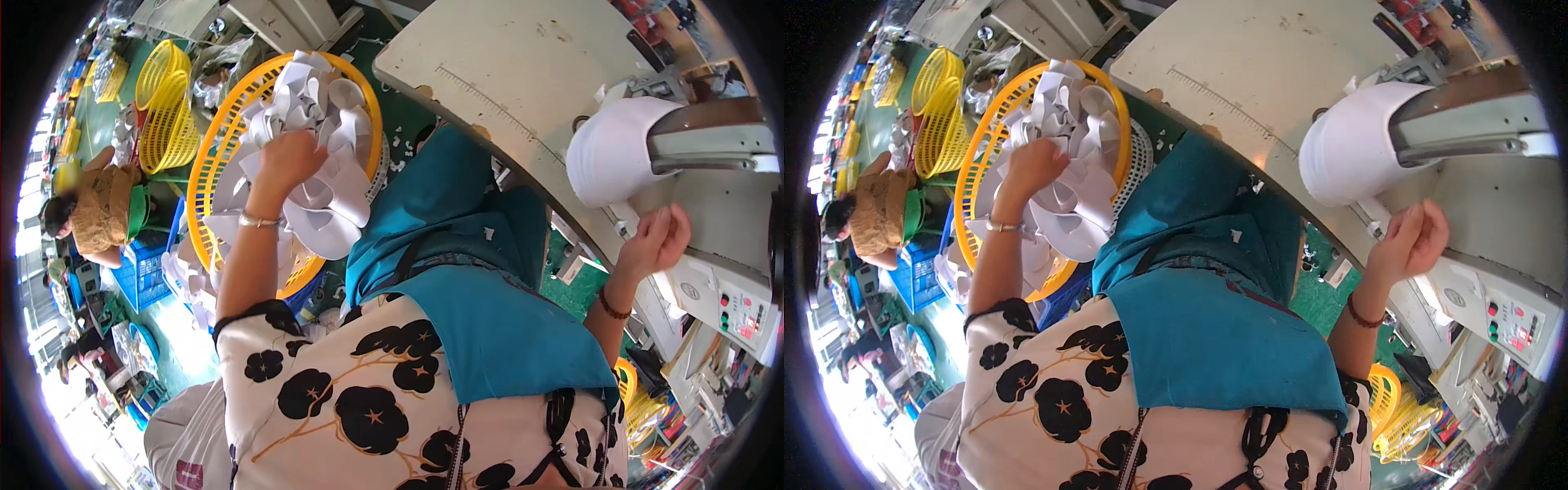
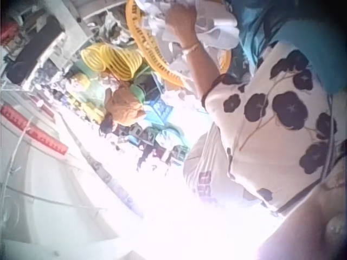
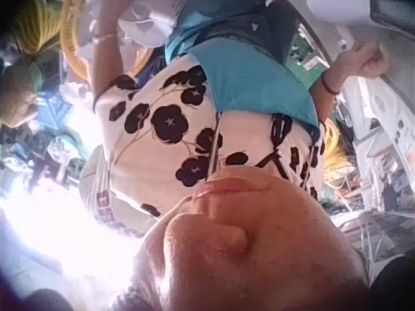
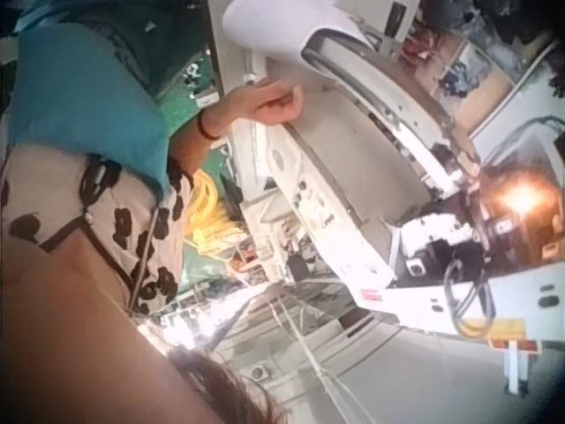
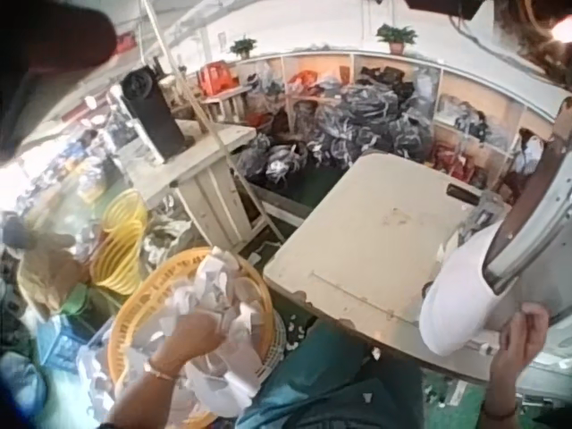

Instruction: The person stitches together white shoe upper components using a post-bed industrial sewing machine.

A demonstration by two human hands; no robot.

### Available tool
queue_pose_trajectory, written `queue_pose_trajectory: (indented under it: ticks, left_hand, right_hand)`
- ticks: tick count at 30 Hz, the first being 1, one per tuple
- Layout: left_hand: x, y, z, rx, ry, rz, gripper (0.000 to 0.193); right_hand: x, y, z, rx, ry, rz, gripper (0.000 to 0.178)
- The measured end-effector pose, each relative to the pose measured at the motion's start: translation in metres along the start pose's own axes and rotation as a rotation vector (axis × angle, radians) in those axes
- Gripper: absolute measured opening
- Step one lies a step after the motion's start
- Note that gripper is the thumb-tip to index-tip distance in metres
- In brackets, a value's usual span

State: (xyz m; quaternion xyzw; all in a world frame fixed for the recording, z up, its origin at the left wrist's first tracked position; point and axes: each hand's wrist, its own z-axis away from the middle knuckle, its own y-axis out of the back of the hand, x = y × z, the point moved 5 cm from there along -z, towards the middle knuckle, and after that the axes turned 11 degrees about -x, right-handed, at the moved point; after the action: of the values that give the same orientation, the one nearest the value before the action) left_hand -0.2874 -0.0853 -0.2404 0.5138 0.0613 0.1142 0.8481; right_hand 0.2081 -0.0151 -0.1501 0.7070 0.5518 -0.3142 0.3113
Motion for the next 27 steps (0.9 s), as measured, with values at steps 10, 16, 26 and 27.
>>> queue_pose_trajectory:
  ticks: [10,16,26,27]
  left_hand:
    - [-0.018,-0.046,0.052,0.368,0.243,0.183,0.039]
    - [-0.04,-0.069,0.072,0.829,0.472,0.39,0.047]
    - [-0.029,-0.078,0.058,0.699,0.252,0.927,0.027]
    - [-0.023,-0.068,0.062,0.787,0.212,0.858,0.024]
  right_hand:
    - [-0.06,-0.155,0.055,-0.847,0.426,0.116,0.014]
    - [-0.02,-0.231,0.101,-1.22,0.116,-0.026,0.014]
    - [-0.02,-0.351,0.155,-1.479,0.202,-0.116,0.048]
    - [-0.013,-0.36,0.163,-1.551,0.121,-0.139,0.054]
